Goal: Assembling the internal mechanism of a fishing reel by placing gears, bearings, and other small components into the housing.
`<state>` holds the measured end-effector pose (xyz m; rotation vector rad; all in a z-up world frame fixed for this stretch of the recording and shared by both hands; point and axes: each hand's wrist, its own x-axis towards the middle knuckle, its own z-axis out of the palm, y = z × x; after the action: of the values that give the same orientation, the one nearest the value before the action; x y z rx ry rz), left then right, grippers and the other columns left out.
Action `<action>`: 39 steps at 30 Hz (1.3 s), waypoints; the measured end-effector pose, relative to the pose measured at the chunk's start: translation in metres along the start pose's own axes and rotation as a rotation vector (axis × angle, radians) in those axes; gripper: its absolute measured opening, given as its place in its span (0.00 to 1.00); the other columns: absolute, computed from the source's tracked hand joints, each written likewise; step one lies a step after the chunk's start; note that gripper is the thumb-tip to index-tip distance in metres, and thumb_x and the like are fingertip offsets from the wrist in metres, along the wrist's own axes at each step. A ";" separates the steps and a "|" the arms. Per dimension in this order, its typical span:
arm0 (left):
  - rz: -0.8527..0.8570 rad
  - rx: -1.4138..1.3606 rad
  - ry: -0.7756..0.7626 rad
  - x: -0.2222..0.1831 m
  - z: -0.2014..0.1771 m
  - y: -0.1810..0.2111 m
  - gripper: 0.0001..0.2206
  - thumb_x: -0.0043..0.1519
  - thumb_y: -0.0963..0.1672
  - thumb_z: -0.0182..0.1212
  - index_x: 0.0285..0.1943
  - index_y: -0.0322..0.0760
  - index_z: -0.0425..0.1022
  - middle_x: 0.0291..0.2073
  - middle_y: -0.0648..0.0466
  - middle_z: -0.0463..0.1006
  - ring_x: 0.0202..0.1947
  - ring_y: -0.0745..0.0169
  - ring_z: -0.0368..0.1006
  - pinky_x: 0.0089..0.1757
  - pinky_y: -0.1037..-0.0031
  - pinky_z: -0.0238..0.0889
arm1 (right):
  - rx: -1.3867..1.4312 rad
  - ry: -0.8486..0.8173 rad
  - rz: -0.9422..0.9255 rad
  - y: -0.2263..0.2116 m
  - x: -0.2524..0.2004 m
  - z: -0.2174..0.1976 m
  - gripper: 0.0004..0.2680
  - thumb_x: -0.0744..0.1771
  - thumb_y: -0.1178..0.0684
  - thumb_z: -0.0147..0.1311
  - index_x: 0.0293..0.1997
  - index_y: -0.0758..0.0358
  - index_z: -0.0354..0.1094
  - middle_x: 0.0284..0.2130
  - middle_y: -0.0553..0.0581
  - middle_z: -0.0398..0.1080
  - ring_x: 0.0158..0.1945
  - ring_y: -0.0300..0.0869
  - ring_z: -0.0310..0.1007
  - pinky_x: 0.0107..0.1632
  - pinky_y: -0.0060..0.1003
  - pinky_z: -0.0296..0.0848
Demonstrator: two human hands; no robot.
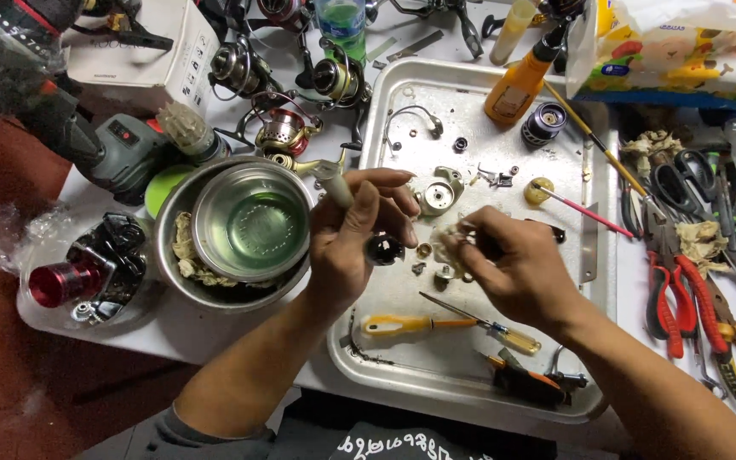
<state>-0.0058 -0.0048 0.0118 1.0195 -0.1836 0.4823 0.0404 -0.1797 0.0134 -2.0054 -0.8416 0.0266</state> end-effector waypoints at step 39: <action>-0.612 -0.514 -0.287 -0.010 0.008 -0.007 0.20 0.66 0.49 0.36 0.60 0.31 0.58 0.45 0.39 0.69 0.42 0.44 0.69 0.38 0.65 0.63 | -0.452 0.027 0.587 0.023 -0.032 -0.091 0.12 0.65 0.51 0.49 0.52 0.63 0.64 0.30 0.57 0.75 0.31 0.45 0.76 0.34 0.39 0.76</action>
<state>-0.0106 -0.0172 0.0072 0.5860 -0.2240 -0.2667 0.0591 -0.2742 0.0379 -2.6137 -0.2216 0.1546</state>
